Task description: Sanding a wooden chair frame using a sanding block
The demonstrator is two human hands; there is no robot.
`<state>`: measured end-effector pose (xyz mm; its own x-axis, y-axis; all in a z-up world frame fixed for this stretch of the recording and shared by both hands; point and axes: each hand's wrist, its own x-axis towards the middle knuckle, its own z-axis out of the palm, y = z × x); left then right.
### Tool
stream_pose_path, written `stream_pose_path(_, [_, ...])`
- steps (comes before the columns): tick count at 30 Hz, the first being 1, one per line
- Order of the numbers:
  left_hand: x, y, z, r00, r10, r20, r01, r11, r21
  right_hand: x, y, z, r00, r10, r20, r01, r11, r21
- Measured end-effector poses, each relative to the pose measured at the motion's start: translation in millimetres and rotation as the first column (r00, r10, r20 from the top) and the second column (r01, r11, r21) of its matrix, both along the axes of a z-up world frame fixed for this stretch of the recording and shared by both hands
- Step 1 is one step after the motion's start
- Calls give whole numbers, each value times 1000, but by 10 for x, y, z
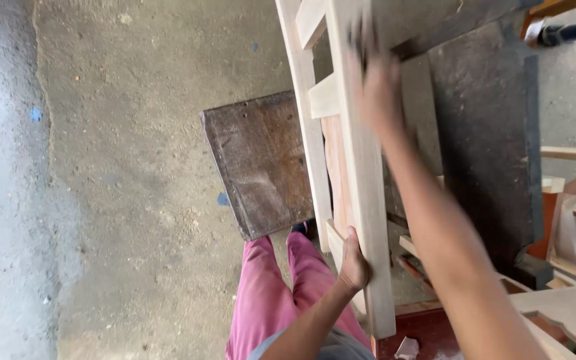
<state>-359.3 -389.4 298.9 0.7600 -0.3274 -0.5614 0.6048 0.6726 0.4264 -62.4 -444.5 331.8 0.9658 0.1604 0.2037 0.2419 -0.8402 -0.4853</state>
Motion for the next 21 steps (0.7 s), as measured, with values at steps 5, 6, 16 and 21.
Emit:
stream_pose_path(5, [91,42,149,995,28,91,-33,998,57,-2736,-349,304,972,126,-197,-133,991,-26])
stream_pose_path(6, [68,16,104,995,29,91,-34,998,57,-2799,-403,268,972,127,-197,-135,991,-26])
stream_pose_path(16, [-147,-45,-187,987,-108,-121,125,981,145,569,18,-222,997,55,46,-61,990,125])
stream_pose_path(21, [108,54,191,969,-200,-148,239,911,336,191,-274,-470,977,-201,68,191,973,128])
